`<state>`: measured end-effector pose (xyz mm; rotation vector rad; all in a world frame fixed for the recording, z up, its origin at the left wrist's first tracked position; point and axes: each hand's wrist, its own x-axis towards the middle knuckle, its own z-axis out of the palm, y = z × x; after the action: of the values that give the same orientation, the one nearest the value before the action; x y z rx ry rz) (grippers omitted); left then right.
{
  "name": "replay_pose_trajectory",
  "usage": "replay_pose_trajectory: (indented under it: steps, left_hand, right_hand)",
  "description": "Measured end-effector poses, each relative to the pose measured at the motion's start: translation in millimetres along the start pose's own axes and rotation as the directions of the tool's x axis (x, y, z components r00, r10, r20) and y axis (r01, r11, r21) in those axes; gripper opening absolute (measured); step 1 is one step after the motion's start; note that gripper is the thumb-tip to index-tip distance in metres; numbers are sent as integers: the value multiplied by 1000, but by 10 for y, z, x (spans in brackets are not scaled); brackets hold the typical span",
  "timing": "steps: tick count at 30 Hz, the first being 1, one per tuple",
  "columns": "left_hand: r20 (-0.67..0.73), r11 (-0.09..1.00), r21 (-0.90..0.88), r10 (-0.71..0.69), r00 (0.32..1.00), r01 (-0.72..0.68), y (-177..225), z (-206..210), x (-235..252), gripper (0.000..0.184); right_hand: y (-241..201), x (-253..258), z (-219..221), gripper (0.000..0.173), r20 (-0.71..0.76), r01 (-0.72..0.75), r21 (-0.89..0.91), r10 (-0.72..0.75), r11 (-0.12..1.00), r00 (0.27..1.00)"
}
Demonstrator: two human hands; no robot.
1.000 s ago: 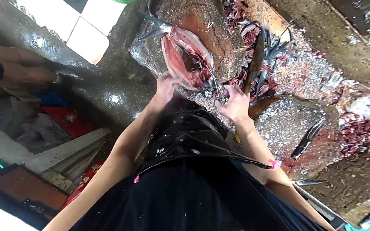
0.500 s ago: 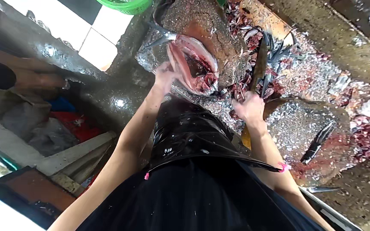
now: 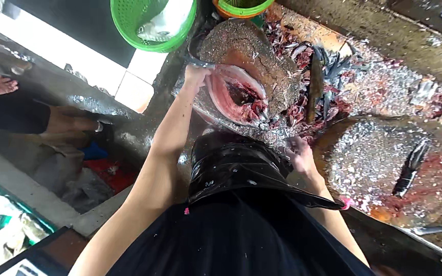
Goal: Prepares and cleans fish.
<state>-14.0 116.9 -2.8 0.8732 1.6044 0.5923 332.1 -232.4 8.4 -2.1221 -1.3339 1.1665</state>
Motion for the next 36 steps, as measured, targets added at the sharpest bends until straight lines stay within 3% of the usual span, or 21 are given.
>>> replay_pose_trajectory:
  steps: [2, 4, 5, 7, 10, 13, 15, 17, 19, 21, 22, 24, 25, 27, 29, 32, 34, 36]
  left_hand:
    - [-80, 993, -21, 113, 990, -115, 125, -26, 125, 35]
    - [-132, 939, 161, 325, 936, -304, 324, -49, 192, 33]
    - [-84, 857, 323, 447, 890, -400, 406, -50, 198, 32]
    - [197, 604, 545, 582, 789, -582, 444, -4, 248, 38]
    - [574, 197, 674, 465, 674, -711, 335, 105, 408, 51]
    - [683, -58, 703, 332, 650, -709, 265, 98, 376, 63]
    - [691, -155, 716, 289, 662, -680, 287, 31, 203, 65]
    - [622, -120, 781, 245, 744, -613, 235, -28, -263, 64]
    - [523, 136, 830, 149, 839, -541, 76, -58, -861, 69]
    - [562, 438, 753, -42, 826, -491, -240, -71, -1371, 67]
    - [630, 485, 713, -126, 766, -507, -413, -55, -1523, 63]
    - [719, 432, 673, -190, 669, -601, -472, 67, -1693, 54]
    - [736, 400, 658, -158, 659, -639, -366, 174, -1727, 49]
    - [741, 346, 613, 62, 669, -710, -152, 443, -1641, 37]
    - [722, 211, 590, 294, 626, -780, 39, 806, -1262, 39]
    - [779, -65, 571, 358, 515, -819, 197, 1310, -482, 52]
    - [886, -183, 426, 284, 367, -886, 146, 1414, -300, 44]
    - [972, -268, 199, 180, 153, -943, 40, 1319, -499, 38]
  right_hand:
    - [86, -92, 55, 51, 72, 42, 152, -54, 987, 996]
    - [65, -149, 147, 52, 94, 49, 293, -79, 955, 992]
    - [48, -131, 215, 52, 93, 47, 343, -84, 938, 992]
    - [59, -20, 364, 50, 97, 63, 389, -108, 919, 989]
    - [-6, 100, 416, 42, 92, 118, 272, -147, 955, 985]
    - [-345, 124, -164, 36, 218, 61, -13, -57, 998, 974]
    - [-792, 341, -771, 35, 273, 38, -344, 61, 938, 960]
    - [-1309, 633, -1173, 36, 213, 65, -608, 83, 791, 974]
    - [-1884, 986, -1339, 44, 140, 123, -712, -33, 691, 990]
    - [-2257, 1360, -1269, 65, 77, 161, -738, -155, 656, 985]
    - [-2347, 1500, -1183, 71, 45, 163, -736, -192, 657, 980]
    - [-2424, 1609, -1055, 82, -27, 158, -709, -251, 687, 968]
    - [-2412, 1586, -1029, 82, -69, 146, -686, -264, 712, 962]
    - [-2238, 1436, -970, 77, -142, 98, -629, -237, 772, 961]
    - [-1899, 1222, -863, 71, -195, 28, -563, -166, 826, 967]
    - [-1314, 830, -634, 67, -208, -84, -465, -17, 881, 978]
    - [-969, 501, -454, 68, -222, -147, -395, 61, 907, 973]
    - [-670, 167, -272, 65, -271, -176, -334, 84, 926, 959]
